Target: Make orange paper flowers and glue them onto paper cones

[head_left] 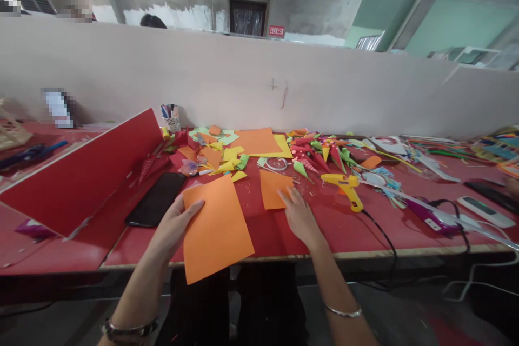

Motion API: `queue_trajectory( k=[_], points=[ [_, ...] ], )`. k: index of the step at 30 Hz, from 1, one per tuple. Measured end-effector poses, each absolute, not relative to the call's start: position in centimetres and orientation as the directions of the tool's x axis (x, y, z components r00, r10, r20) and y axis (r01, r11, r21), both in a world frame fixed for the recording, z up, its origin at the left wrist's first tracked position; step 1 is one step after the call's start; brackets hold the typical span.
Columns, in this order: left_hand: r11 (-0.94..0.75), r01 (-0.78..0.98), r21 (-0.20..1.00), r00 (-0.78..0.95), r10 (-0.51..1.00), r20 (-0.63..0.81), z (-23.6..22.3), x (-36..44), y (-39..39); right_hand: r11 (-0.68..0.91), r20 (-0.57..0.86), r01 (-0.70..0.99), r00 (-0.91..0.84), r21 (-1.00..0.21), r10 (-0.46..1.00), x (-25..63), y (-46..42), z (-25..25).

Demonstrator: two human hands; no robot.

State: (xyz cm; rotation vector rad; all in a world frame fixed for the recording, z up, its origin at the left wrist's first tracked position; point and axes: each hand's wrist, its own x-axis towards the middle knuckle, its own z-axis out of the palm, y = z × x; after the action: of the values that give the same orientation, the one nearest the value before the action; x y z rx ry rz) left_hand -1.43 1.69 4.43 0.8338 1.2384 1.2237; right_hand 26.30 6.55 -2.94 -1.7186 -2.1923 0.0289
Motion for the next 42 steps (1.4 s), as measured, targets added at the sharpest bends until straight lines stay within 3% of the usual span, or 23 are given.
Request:
queue_trajectory(
  k=[2, 4, 11, 23, 31, 34, 38, 42],
  points=[
    [0.224, -0.216, 0.95, -0.075, 0.967, -0.245, 4.2, -1.2, 1.9, 0.234, 0.19, 0.938, -0.188, -0.255, 0.964, 26.2, 6.3, -3.0],
    [0.246, -0.217, 0.945, -0.032, 0.965, -0.259, 3.8, -0.9, 2.4, 0.244, 0.211, 0.929, -0.189, -0.28, 0.959, 26.2, 5.6, -2.6],
    [0.189, -0.195, 0.962, 0.103, 0.98, -0.172, 2.4, 0.4, 3.9, 0.444, 0.065, 0.841, -0.447, -0.311, 0.892, 26.4, 4.1, -1.9],
    [0.233, -0.176, 0.956, 0.09, 0.971, -0.22, 1.6, -0.3, 3.8, 0.402, 0.175, 0.88, -0.367, -0.252, 0.914, 28.7, 2.4, -2.2],
    [0.179, -0.126, 0.976, 0.19, 0.97, -0.153, 2.9, 1.5, 4.6, 0.238, 0.296, 0.95, -0.173, -0.2, 0.939, 30.2, 1.4, -3.2],
    [0.186, -0.152, 0.971, 0.24, 0.96, -0.147, 2.9, 2.2, 4.9, 0.348, 0.387, 0.905, -0.238, -0.244, 0.891, 28.6, 0.9, -1.8],
    [0.159, -0.12, 0.98, 0.273, 0.954, -0.121, 2.3, 2.8, 5.1, 0.623, 0.402, 0.744, -0.507, -0.243, 0.762, 25.4, 0.5, 0.6],
    [-0.065, 0.242, 0.968, 0.223, 0.975, 0.009, 0.3, 2.5, 5.2, 0.721, 0.281, 0.644, -0.664, -0.255, 0.693, 24.2, 1.6, 0.6]
  ],
)
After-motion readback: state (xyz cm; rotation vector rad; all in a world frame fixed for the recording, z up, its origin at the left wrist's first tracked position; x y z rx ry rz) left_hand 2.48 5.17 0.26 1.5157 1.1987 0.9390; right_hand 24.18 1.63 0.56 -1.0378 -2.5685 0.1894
